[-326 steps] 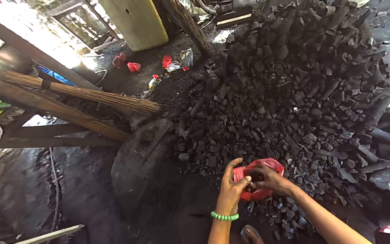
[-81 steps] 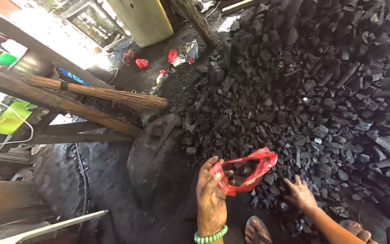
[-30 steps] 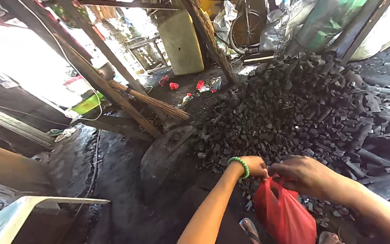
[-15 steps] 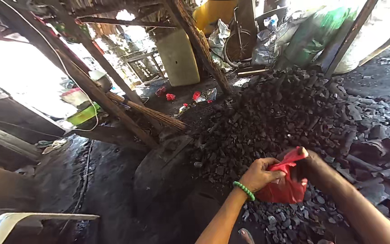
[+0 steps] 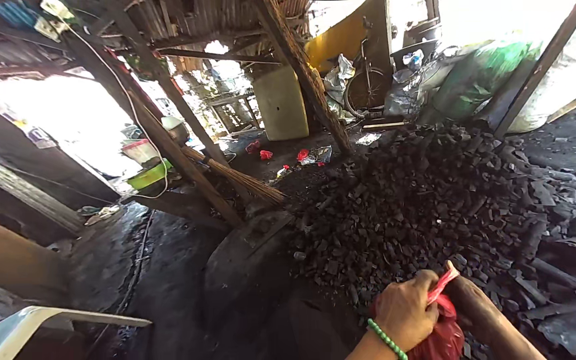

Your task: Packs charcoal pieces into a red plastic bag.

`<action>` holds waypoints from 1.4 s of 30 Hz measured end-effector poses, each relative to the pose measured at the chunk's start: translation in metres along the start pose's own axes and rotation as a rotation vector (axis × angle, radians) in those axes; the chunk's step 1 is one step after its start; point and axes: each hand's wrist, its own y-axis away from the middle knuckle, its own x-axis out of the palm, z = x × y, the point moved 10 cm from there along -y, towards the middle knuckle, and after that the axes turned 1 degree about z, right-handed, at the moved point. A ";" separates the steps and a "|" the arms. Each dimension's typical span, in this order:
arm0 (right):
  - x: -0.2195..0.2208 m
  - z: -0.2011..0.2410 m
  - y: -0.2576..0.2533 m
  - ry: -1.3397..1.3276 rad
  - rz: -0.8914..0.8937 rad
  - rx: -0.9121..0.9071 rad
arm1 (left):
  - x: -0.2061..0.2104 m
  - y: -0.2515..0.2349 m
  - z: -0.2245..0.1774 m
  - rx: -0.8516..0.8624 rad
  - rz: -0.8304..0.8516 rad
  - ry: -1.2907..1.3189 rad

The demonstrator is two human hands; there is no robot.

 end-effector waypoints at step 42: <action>-0.027 0.017 0.039 1.177 -0.087 -0.911 | 0.023 0.093 0.018 -0.317 0.338 0.629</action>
